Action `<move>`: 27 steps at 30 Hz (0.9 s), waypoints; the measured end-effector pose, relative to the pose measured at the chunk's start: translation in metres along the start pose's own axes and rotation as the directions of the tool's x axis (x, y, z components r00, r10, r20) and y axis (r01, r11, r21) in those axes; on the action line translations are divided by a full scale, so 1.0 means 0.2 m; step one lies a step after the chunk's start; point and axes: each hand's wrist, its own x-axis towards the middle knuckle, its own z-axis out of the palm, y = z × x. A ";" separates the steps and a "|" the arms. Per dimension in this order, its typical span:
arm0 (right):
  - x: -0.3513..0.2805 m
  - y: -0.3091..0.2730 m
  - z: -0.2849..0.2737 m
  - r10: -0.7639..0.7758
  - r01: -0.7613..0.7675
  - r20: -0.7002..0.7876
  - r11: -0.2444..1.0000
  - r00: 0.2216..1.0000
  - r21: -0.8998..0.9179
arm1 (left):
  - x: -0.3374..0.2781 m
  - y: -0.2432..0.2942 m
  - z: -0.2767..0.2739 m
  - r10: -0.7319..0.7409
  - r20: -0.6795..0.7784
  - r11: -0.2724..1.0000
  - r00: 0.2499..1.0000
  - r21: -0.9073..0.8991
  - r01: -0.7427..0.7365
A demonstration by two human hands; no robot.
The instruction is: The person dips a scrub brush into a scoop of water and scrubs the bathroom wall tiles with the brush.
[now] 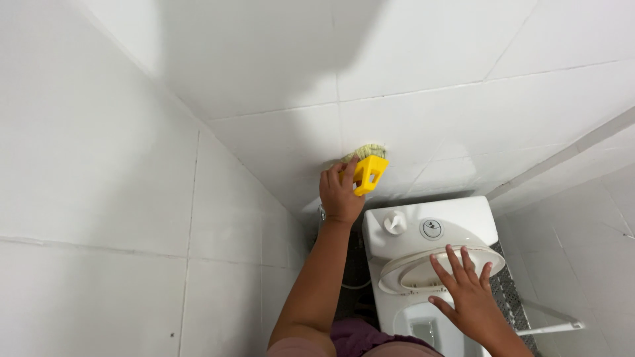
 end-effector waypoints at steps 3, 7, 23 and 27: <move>0.02 0.02 0.01 0.012 -0.011 -0.050 1.000 0.999 0.023 | 0.20 0.08 -0.05 -0.064 -0.149 0.994 0.987 -0.095 0.050; 0.05 -0.01 0.02 -0.025 0.027 -0.053 0.999 0.998 0.036 | 0.30 0.12 -0.11 -0.178 -0.233 0.972 0.956 -0.194 0.134; 0.13 -0.09 0.10 -0.089 0.090 -0.009 0.995 0.996 0.044 | 0.21 -0.03 -0.14 -0.222 -0.224 0.959 0.949 -0.226 0.171; 0.11 -0.08 0.09 -0.091 0.091 -0.013 0.994 0.996 0.059 | -0.01 -0.13 -0.07 -0.291 -0.157 0.952 0.944 -0.147 0.269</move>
